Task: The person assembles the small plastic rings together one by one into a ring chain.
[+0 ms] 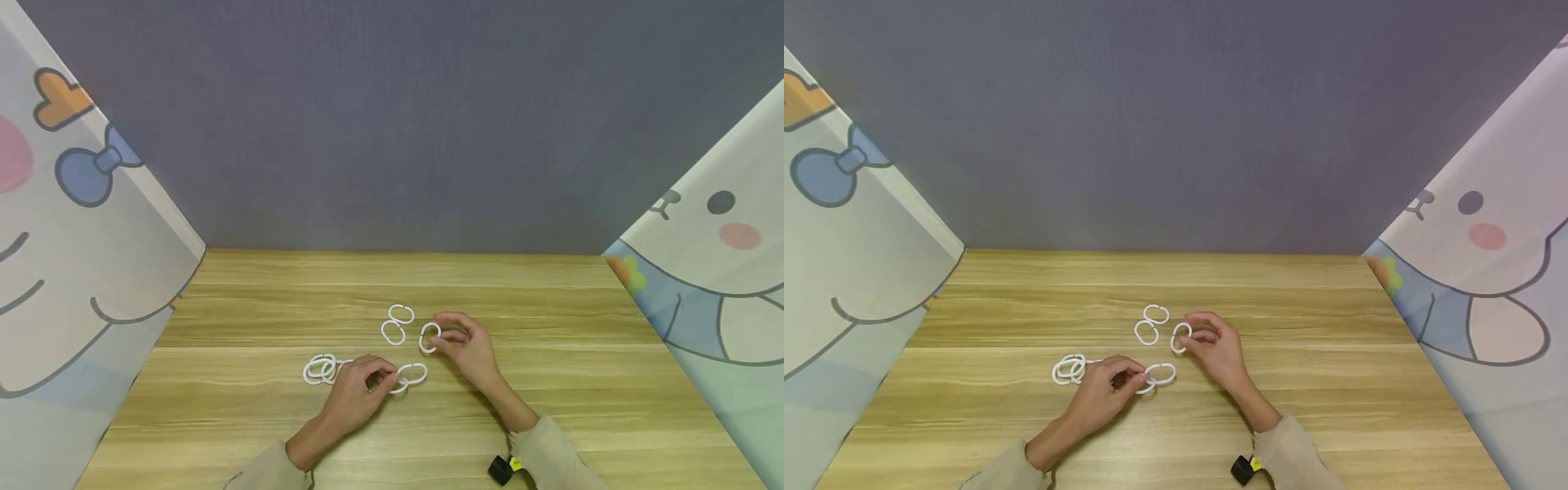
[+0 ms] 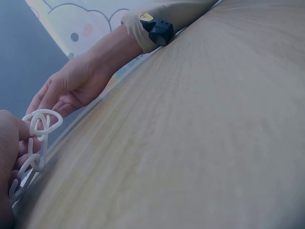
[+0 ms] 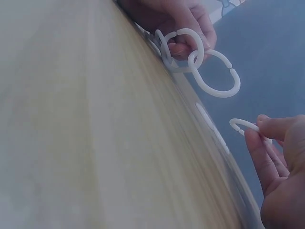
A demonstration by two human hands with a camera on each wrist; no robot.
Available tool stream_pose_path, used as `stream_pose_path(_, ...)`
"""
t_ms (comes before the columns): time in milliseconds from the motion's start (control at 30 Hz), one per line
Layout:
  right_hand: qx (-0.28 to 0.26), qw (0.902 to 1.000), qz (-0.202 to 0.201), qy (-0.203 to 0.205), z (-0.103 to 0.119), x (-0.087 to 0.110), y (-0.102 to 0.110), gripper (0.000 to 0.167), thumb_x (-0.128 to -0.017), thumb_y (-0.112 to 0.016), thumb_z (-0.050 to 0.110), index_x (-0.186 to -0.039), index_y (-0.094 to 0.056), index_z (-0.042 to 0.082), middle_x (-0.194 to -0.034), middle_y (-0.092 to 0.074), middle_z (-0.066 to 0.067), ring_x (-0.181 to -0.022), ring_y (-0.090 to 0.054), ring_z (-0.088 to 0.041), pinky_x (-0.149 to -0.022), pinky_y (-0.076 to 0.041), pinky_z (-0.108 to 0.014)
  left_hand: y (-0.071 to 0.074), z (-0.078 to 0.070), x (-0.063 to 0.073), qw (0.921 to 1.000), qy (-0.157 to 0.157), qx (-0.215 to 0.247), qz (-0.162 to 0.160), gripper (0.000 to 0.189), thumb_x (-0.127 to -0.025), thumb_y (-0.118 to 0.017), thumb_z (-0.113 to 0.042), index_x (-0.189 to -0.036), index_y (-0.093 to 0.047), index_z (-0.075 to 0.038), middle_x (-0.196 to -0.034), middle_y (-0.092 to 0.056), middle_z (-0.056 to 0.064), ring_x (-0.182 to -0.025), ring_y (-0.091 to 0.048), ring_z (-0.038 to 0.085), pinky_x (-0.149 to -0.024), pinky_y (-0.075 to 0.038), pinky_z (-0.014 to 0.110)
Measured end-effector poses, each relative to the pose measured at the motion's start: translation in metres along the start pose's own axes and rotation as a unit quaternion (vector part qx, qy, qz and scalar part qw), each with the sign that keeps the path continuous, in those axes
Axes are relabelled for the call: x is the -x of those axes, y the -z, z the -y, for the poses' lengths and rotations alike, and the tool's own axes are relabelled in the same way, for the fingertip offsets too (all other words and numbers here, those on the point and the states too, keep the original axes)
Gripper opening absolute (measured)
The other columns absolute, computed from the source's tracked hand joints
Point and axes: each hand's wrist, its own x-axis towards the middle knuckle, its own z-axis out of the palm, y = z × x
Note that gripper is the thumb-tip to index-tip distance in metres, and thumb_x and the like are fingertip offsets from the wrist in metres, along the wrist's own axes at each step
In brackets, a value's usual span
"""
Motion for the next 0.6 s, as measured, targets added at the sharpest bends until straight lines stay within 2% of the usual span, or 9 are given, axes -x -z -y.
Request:
stream_pose_path(200, -0.014, 0.9998, 0.006, -0.011, 0.006, 0.005, 0.002, 0.041, -0.092, -0.081, -0.016, -0.130, -0.065, -0.016, -0.128, -0.068, -0.035, -0.094, -0.079, -0.013, -0.081, -0.066, -0.029, 0.000, 0.000, 0.000, 1.0000, -0.001, 0.005, -0.001, 0.005, -0.102, -0.083, -0.018, -0.098, -0.083, -0.014, -0.086, -0.073, -0.010, -0.077, -0.061, -0.002, -0.065, -0.057, 0.023)
stream_pose_path(367, -0.030, 0.9993, 0.019, -0.011, 0.014, 0.009, 0.001, 0.042, -0.091, -0.079, -0.019, -0.130, -0.063, -0.017, -0.127, -0.071, -0.029, -0.095, -0.079, -0.014, -0.081, -0.067, -0.030, 0.000, 0.000, 0.000, 1.0000, -0.001, 0.006, -0.003, 0.005, -0.102, -0.083, -0.017, -0.098, -0.082, -0.014, -0.086, -0.073, -0.011, -0.076, -0.061, -0.002, -0.065, -0.057, 0.023)
stream_pose_path(600, -0.043, 0.9986, 0.029, -0.013, 0.023, 0.015, -0.005, 0.044, -0.090, -0.080, -0.018, -0.130, -0.063, -0.017, -0.122, -0.076, -0.011, -0.094, -0.079, -0.014, -0.080, -0.067, -0.030, 0.000, 0.000, 0.000, 1.0000, 0.000, 0.005, -0.003, 0.004, -0.101, -0.083, -0.016, -0.098, -0.082, -0.014, -0.086, -0.072, -0.011, -0.076, -0.061, -0.002, -0.065, -0.057, 0.023)
